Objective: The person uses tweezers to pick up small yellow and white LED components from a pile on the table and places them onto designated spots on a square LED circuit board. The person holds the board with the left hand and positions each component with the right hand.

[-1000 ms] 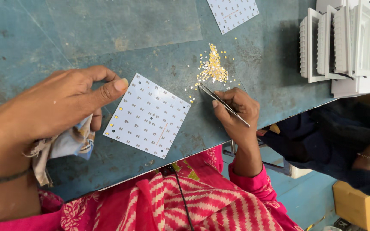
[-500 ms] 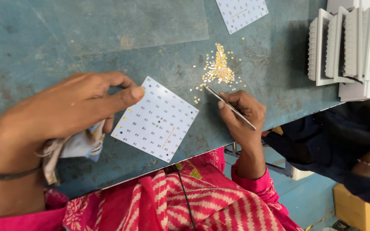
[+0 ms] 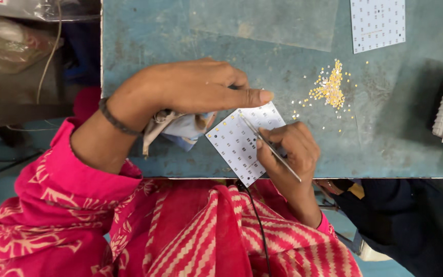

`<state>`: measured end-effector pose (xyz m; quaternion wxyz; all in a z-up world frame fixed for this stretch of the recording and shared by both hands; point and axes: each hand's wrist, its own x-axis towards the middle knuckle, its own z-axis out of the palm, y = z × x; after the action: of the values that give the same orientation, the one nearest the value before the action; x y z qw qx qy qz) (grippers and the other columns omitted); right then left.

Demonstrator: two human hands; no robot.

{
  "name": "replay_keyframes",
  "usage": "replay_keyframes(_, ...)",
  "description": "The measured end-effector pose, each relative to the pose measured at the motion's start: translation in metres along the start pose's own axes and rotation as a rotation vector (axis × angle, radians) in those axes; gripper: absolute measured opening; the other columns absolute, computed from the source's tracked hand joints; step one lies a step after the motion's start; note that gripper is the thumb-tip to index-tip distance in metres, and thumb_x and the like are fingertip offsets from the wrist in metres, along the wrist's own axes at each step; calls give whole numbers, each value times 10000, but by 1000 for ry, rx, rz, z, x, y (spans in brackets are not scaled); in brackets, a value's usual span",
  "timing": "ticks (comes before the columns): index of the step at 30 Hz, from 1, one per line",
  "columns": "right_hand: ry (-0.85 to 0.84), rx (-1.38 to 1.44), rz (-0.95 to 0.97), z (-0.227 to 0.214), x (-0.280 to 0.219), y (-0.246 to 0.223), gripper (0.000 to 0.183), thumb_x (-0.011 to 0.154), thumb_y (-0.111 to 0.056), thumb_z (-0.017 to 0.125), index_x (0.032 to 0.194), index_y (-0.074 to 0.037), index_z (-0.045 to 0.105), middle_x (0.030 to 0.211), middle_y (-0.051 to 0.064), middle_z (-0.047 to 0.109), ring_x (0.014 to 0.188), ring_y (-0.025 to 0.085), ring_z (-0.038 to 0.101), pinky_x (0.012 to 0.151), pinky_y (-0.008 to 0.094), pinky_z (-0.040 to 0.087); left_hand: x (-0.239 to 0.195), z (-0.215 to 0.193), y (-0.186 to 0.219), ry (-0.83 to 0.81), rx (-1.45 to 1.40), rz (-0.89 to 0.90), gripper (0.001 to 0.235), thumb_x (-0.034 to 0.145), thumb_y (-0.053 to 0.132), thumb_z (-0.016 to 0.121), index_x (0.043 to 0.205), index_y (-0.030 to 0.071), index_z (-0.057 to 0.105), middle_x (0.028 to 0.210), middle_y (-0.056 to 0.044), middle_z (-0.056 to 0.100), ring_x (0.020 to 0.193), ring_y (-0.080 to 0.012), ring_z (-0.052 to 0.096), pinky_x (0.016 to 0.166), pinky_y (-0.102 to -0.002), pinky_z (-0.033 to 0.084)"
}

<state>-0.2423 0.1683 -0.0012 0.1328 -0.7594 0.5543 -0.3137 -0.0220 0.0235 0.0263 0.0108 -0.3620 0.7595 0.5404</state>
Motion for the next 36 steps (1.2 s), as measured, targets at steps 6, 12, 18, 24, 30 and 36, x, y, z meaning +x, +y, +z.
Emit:
replay_keyframes(6,-16,-16,13,0,10,-5,159,811,-25,819,925,-14,710,808,60,659,749,231,576,694,354,459,2,2,-1,18,20,6,868,805,808,385,892,11,718,526,-138,647,505,-266,773,475,-407,588)
replay_keyframes(12,-19,8,15,1,7,-2,155,818,-34,819,918,-21,702,824,64,675,755,232,582,702,355,464,0,0,2,18,9,-10,822,822,779,406,943,33,728,550,-133,669,504,-252,756,482,-408,579)
replay_keyframes(18,194,208,338,-19,-17,34,98,951,-11,725,1022,36,675,839,8,688,731,49,563,655,239,456,1,-4,5,-57,-74,-130,746,854,738,477,1009,50,721,563,-146,699,485,-230,722,470,-398,568)
replay_keyframes(24,312,253,539,-32,-34,68,89,950,-12,727,1009,50,704,771,-4,618,676,18,518,595,199,386,4,-4,6,-89,-74,-197,702,893,722,527,1070,80,747,611,-141,699,474,-230,733,456,-388,558)
replay_keyframes(30,268,40,394,-33,-28,60,93,907,-1,762,927,48,686,798,30,693,667,27,576,606,202,448,5,-1,6,-80,-54,-217,681,904,710,522,1105,99,748,607,-146,692,463,-235,730,448,-395,564)
replay_keyframes(36,243,47,331,-34,-24,55,133,904,-14,781,991,52,705,879,59,715,691,34,600,610,201,461,6,-2,9,-88,-67,-285,660,908,689,543,1115,93,738,598,-156,689,448,-259,722,441,-405,568)
